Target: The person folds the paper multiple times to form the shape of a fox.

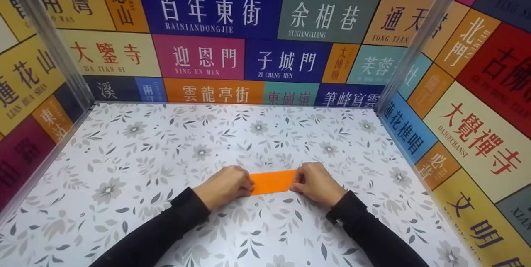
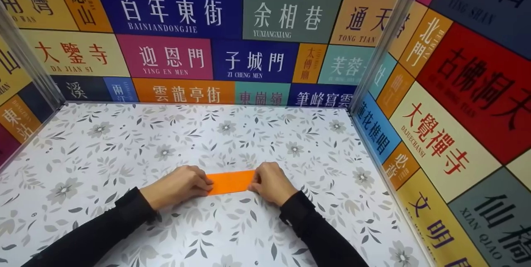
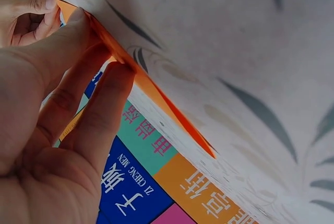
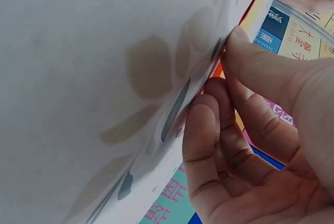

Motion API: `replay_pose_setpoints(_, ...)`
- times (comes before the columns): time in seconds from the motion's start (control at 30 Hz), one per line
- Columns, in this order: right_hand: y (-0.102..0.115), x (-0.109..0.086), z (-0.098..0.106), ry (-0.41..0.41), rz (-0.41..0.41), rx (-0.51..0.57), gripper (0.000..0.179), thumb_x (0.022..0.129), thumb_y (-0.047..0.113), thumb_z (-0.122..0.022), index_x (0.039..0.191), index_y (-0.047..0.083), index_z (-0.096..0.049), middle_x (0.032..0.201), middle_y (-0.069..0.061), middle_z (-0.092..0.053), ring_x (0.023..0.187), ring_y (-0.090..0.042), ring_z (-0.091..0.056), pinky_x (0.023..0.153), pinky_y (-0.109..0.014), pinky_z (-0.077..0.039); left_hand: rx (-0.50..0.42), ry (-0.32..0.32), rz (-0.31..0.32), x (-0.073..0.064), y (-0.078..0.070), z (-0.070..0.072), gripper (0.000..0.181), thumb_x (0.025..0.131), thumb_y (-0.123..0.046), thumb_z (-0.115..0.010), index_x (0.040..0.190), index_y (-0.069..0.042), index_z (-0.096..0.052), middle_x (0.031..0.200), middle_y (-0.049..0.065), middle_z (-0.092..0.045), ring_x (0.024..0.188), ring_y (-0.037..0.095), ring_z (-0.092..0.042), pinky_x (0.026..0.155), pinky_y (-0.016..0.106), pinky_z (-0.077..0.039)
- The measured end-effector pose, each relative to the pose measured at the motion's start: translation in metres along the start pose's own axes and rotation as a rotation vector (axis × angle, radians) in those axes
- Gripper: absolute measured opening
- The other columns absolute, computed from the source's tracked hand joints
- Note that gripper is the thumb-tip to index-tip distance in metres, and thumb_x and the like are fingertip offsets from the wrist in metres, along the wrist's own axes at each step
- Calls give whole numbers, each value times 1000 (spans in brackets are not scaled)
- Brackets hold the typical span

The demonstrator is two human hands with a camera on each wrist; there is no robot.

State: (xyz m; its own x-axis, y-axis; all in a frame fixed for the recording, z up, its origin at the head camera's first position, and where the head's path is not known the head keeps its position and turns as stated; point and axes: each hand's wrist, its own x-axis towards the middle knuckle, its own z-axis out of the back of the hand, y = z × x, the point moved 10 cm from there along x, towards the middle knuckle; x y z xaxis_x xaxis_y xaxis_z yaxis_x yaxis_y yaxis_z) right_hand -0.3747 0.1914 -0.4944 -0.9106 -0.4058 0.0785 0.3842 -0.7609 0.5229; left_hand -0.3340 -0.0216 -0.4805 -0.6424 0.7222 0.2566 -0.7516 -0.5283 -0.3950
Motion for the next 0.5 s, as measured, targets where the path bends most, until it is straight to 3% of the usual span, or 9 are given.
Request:
replay_pose_setpoints(0.3, 0, -2, 1, -18, -2, 1, 17, 93, 17, -99, 83, 17, -85, 79, 7, -76, 74, -8, -62, 74, -26, -54, 17, 38, 72, 6, 2, -1, 18, 95, -6, -95, 112, -7, -91, 101, 9, -89, 95, 27, -86, 95, 40, -72)
replay_pose_setpoints(0.5, 3, -2, 0, -36, 11, 9, 13, 95, 17, -96, 87, 19, -87, 82, 8, -78, 78, -8, -63, 78, -28, -54, 23, 62, 80, 9, 0, 0, 14, 93, -5, -95, 107, -8, -92, 97, 9, -88, 91, 26, -83, 93, 40, -71)
